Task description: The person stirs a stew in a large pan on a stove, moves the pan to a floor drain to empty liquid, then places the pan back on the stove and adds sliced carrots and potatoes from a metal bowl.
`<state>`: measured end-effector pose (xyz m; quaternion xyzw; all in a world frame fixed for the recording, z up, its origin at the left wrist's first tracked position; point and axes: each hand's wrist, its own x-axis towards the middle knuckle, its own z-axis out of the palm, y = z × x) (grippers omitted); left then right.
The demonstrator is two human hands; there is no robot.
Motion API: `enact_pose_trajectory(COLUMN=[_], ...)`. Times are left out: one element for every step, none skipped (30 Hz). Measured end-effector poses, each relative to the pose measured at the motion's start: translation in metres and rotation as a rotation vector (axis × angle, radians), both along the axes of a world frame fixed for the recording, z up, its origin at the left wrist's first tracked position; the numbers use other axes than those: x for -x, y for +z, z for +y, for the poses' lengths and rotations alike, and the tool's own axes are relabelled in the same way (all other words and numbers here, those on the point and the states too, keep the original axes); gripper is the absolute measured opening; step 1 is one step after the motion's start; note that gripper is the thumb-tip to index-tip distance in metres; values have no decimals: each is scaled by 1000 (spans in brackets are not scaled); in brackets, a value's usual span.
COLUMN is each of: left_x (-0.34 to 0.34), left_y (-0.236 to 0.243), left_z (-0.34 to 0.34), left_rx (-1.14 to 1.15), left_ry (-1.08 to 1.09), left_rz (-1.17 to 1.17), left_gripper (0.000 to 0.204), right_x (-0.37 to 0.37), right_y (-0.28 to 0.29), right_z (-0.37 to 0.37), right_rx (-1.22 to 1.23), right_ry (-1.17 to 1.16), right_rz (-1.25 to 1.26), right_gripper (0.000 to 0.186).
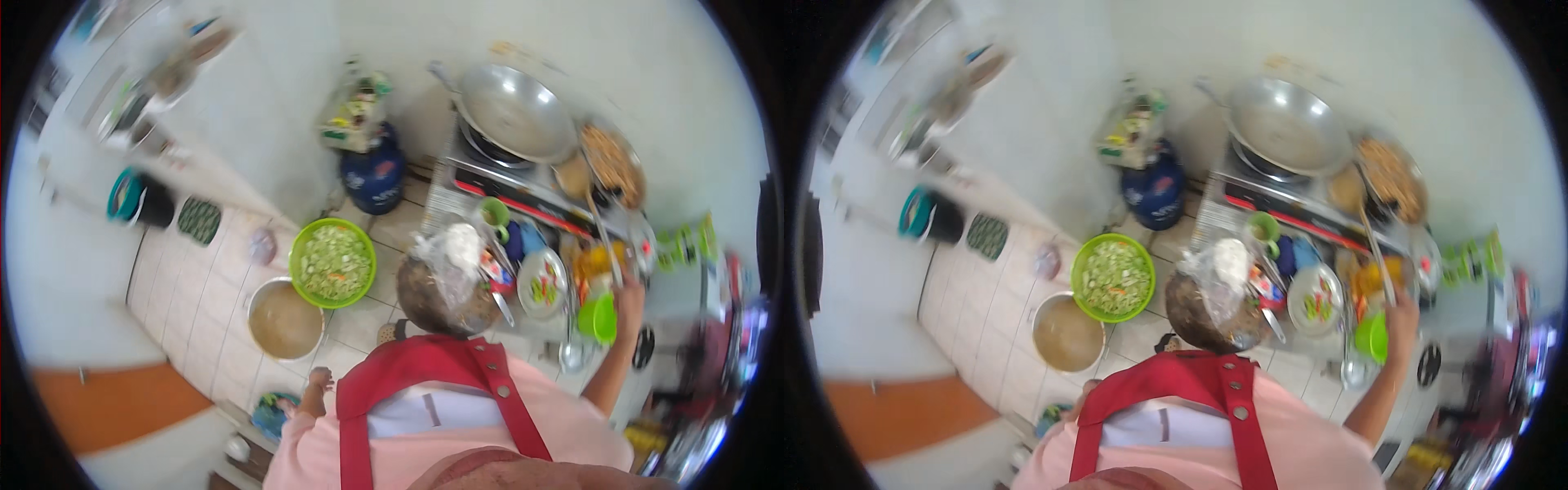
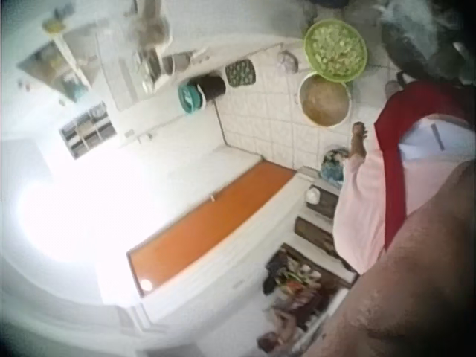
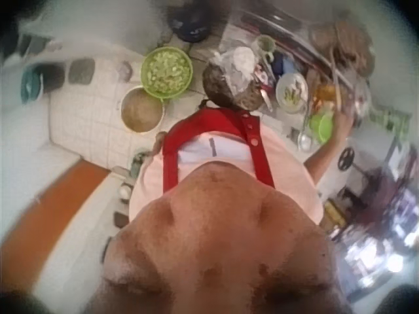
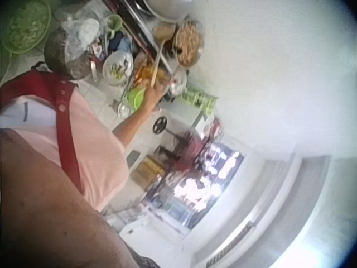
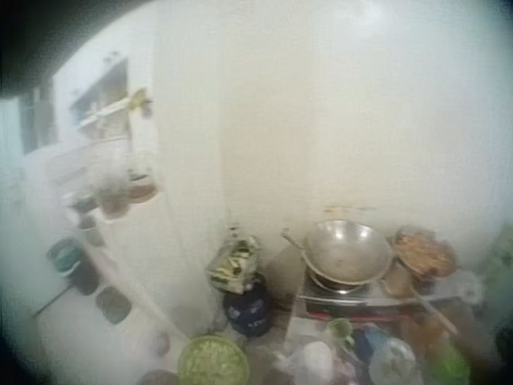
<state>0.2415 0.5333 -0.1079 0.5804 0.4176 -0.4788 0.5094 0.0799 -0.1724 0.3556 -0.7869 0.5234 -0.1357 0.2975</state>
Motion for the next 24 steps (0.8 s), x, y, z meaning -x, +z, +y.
enact_pose_trajectory(left_x=[-6, -10, -16, -23, -34, -42, -48, -54, -54, -64, -68, -70, -70, -69, -63, -54, -41, -26, -11, 7, 40, 59, 72, 85], left_y=[7, 13, 19, 21, 29, 29, 28, 24, 20, 24, 30, 41, 55, 86, 94, 95, 96, 96, 96, 89, 75, 66, 67, 67], left_z=[-6, -9, -12, -19, -30, -33, -40, -34, -39, -50, -62, -76, -89, -113, -118, -119, -117, -115, -113, -105, -92, -84, -80, -76], left_rx=[-43, -96, -155, -172, -164, -153, -235, -278, -315, -336, -336, -321, -215, -202, -200, -190, -195, -221, -246, -247, -306, -353, -356, -357], left_ry=[-182, -371, -573, -354, -356, -456, -417, -621, -696, -737, -724, -672, -545, -389, -336, -290, -276, -306, -339, -337, -385, -458, -484, -510], left_rz=[-60, -117, -164, -136, -190, -234, -280, -519, -628, -711, -763, -781, -760, -743, -728, -725, -713, -682, -651, -642, -585, -537, -465, -392], left_gripper=[14, 15, 17, 16, 17, 18, 15, 17, 18, 19, 20, 21, 24, 30, 32, 35, 35, 34, 34, 34, 33, 32, 32, 32], right_x=[25, 42, 44, 41, 37, 29, 20, 1, -23, -30, -28, -25, -21, -10, -3, 3, 6, 10, 12, 10, -5, -8, -6, 1], right_y=[-22, -37, -49, -54, -65, -84, -100, -108, -110, -115, -120, -125, -129, -132, -134, -136, -142, -149, -155, -160, -162, -167, -173, -177], right_z=[-9, -14, -14, -15, -22, -33, -42, -44, -36, -32, -39, -48, -55, -59, -63, -66, -73, -84, -90, -94, -97, -100, -104, -107], right_rx=[-37, -127, -240, -351, -348, -449, -551, -568, -627, -684, -684, -711, -738, -730, -809, -881, -884, -953, -1022, -1025, -1079, -1119, -1186, -1181], right_ry=[4, -14, -63, -119, -93, -132, -176, -143, -187, -243, -219, -168, -122, -119, -72, -31, -22, 16, 51, 49, 26, -18, -35, -35], right_rz=[-56, -118, -153, -179, -173, -285, -392, -373, -501, -612, -551, -525, -500, -448, -480, -525, -509, -621, -735, -726, -776, -845, -863, -863], right_gripper=[47, 46, 47, 48, 48, 48, 48, 48, 46, 44, 44, 42, 39, 39, 38, 36, 36, 32, 28, 28, 24, 20, 26, 26])
